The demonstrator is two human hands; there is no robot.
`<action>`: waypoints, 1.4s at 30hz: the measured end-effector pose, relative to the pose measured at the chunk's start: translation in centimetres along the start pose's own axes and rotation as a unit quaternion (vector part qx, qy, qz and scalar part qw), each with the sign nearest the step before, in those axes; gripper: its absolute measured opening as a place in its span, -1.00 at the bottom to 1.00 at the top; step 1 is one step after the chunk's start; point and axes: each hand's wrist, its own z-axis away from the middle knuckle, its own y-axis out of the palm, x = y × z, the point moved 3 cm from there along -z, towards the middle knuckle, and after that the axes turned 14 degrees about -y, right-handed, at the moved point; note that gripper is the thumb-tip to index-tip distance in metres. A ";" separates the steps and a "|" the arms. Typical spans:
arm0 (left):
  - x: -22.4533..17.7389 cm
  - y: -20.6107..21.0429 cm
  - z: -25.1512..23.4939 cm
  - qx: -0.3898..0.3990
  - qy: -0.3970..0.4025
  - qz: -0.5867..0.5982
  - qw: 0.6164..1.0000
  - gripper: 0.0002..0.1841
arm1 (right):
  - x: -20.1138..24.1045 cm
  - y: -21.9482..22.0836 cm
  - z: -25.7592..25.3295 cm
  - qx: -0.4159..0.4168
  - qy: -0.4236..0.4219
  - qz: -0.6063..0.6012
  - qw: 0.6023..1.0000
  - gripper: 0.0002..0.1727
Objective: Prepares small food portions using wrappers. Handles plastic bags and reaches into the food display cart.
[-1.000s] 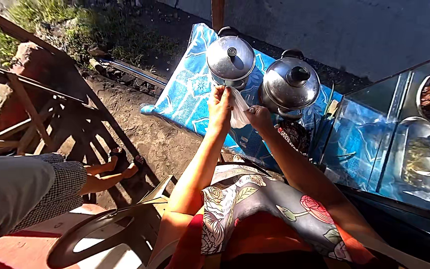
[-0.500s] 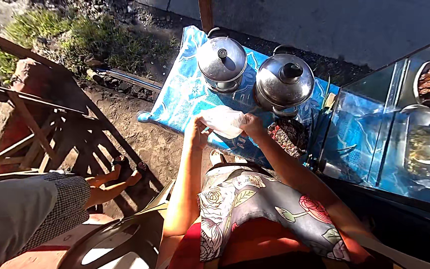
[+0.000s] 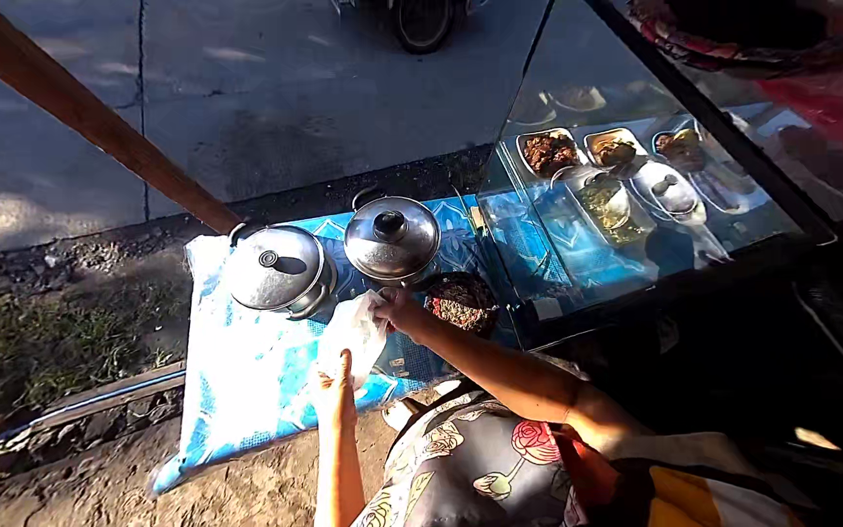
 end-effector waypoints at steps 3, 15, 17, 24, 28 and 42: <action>1.7 1.2 -0.1 -0.002 0.019 -0.264 0.964 -0.58 | -2.7 -1.6 1.3 0.013 0.006 0.135 0.991 -0.57; 4.7 0.6 -1.8 0.105 -0.007 -0.562 0.821 -0.32 | 2.9 -8.0 15.3 0.142 -0.111 0.249 0.952 -0.40; 4.1 0.3 -1.2 0.085 -0.015 -0.521 0.849 -0.24 | 5.0 -10.0 18.0 0.179 -0.165 0.249 0.937 -0.43; -4.0 5.8 8.0 -0.006 0.233 -0.389 0.891 -0.31 | 12.7 -22.4 30.7 0.129 -0.499 0.231 0.825 -0.63; -11.8 15.8 20.6 -0.016 0.467 -0.317 0.825 -0.66 | 15.6 -30.2 38.0 0.011 -0.624 0.170 0.763 -0.77; -24.3 41.2 37.8 0.196 0.668 -0.515 0.499 -0.72 | 17.9 -39.6 40.4 -0.100 -0.660 0.233 0.707 -0.83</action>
